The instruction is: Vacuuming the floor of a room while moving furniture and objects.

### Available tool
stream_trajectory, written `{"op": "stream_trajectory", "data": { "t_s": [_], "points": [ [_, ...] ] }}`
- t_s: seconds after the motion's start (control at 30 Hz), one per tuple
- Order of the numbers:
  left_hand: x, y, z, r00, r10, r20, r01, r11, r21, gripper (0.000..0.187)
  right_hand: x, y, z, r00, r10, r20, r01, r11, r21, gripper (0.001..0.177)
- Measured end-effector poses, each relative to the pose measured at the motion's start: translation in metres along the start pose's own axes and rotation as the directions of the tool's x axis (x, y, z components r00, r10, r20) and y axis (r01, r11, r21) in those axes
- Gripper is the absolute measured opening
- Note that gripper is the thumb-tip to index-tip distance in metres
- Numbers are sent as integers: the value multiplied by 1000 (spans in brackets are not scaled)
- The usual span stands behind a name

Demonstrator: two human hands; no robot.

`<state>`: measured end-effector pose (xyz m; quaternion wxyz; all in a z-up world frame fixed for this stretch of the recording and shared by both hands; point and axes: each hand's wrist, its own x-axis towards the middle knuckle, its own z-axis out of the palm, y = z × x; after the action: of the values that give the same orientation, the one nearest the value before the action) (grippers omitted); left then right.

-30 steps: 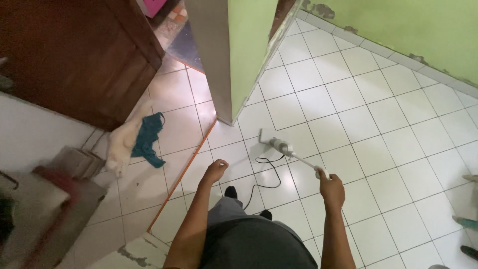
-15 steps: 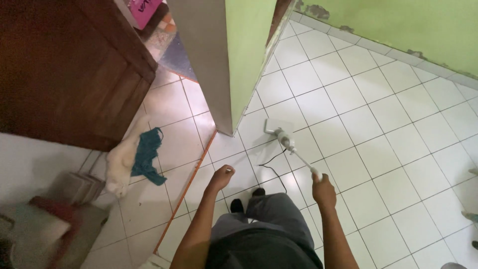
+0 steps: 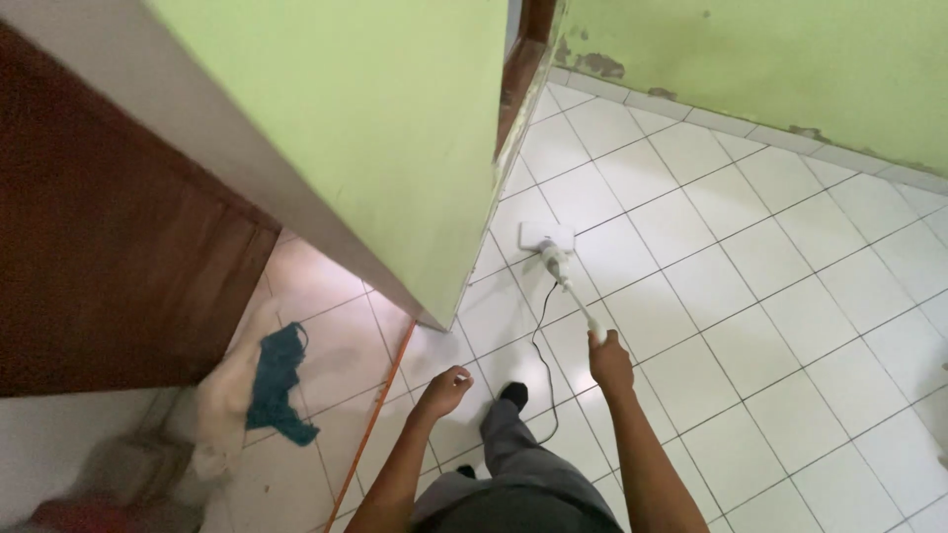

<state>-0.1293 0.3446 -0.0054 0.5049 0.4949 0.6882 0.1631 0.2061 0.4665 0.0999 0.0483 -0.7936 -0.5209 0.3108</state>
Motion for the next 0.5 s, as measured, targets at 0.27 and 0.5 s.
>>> {"op": "stream_trajectory", "data": {
  "t_s": [0.27,0.5],
  "points": [
    [70,56,-23,999,46,-30,-44,998,52,36,122,-1,22,998,-66,-2,66,997,27,60],
    [96,93,-39,998,-15,55,16,1000,-12,38,90,-17,-56,993,6,-119,-20,993,-119,59]
  ]
}}
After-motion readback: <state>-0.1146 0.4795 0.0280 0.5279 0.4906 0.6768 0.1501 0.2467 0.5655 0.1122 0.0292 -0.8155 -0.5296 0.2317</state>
